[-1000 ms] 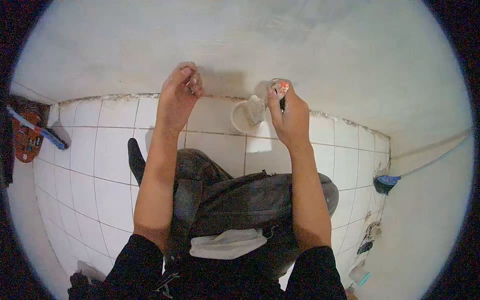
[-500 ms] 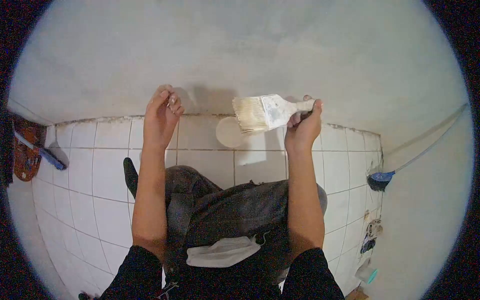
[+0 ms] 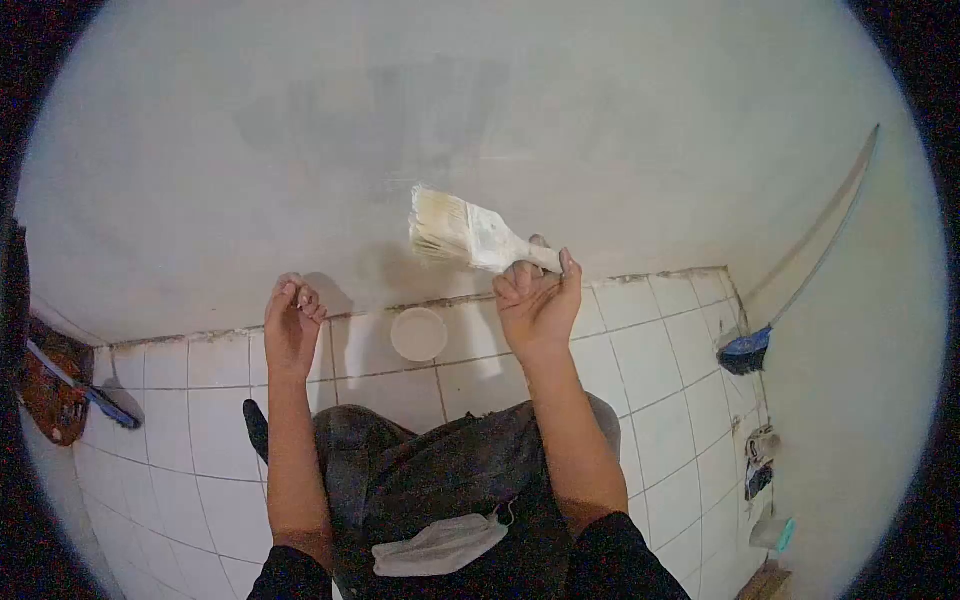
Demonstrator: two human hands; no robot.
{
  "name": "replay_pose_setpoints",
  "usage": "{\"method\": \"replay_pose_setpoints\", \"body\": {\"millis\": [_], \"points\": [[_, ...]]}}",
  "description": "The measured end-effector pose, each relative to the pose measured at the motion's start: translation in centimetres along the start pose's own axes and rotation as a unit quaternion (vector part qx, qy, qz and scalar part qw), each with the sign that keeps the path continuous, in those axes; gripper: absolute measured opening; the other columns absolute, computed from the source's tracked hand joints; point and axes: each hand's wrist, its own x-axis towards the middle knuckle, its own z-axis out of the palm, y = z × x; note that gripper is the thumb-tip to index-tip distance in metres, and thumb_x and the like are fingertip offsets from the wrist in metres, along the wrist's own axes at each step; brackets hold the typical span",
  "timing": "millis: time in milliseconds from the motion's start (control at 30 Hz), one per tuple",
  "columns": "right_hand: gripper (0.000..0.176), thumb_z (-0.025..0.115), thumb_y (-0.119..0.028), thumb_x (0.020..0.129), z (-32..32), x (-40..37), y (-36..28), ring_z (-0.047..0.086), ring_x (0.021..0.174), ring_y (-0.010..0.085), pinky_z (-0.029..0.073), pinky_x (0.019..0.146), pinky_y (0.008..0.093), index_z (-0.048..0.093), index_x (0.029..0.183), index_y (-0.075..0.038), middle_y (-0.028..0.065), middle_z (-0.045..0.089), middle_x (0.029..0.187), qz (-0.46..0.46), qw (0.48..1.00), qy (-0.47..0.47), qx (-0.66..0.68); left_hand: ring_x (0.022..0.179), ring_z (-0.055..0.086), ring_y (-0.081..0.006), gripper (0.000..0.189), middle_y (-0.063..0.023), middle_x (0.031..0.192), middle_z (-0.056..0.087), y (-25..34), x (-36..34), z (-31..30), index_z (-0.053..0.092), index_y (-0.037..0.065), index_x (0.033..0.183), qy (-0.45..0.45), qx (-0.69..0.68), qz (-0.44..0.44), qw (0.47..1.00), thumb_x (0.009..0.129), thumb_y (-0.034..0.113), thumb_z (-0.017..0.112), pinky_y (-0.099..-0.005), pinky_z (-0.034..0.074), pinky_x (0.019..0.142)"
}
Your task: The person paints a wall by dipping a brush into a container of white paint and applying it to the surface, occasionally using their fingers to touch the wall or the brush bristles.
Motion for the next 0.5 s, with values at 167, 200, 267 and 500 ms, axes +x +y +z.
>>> {"method": "replay_pose_setpoints", "body": {"millis": [167, 200, 267, 500], "points": [[0.031, 0.052, -0.038, 0.099, -0.4, -1.1, 1.7, 0.044, 0.061, 0.0143, 0.038, 0.059, 0.0309, 0.055, 0.107, -0.008, 0.0026, 0.051, 0.073, 0.073, 0.993, -0.092, 0.012, 0.069, 0.044, -0.0096, 0.013, 0.0019, 0.078, 0.05, 0.1, 0.0, -0.2, 0.057, 0.009, 0.102, 0.0, 0.002, -0.002, 1.0, 0.098, 0.021, 0.059, -0.0258, 0.038, 0.066], [0.033, 0.05, -0.037, 0.1, -0.3, -1.2, 2.0, 0.047, 0.063, 0.0163, 0.04, 0.06, 0.0326, 0.055, 0.112, -0.008, 0.0051, 0.055, 0.079, 0.054, 0.994, -0.089, -0.045, 0.069, 0.044, -0.0095, 0.013, 0.0018, 0.079, 0.05, 0.0, 0.0, -0.2, 0.057, 0.009, 0.102, -0.003, 0.005, 0.0, 1.0, 0.098, 0.021, 0.059, -0.0258, 0.038, 0.066], [0.039, 0.047, -0.036, 0.101, 0.4, -1.7, 1.4, 0.055, 0.069, 0.0218, 0.044, 0.063, 0.0377, 0.054, 0.123, -0.005, 0.0119, 0.061, 0.092, 0.035, 0.993, -0.077, -0.086, 0.069, 0.044, -0.0095, 0.013, 0.0018, 0.08, 0.05, -0.1, -0.2, -0.4, 0.057, 0.009, 0.102, -0.009, 0.004, -0.001, 1.0, 0.098, 0.021, 0.059, -0.0257, 0.038, 0.066], [0.045, 0.051, -0.042, 0.1, 3.5, -3.8, -1.6, 0.054, 0.067, 0.0201, 0.045, 0.064, 0.0339, 0.053, 0.123, -0.002, 0.0103, 0.057, 0.079, -0.177, 0.952, -0.183, -0.172, 0.072, 0.044, -0.009, 0.012, 0.0018, 0.08, 0.05, 0.0, 0.0, -0.4, 0.057, 0.009, 0.103, -0.018, -0.016, -0.003, 1.0, 0.099, 0.02, 0.058, -0.0247, 0.039, 0.067]]}}
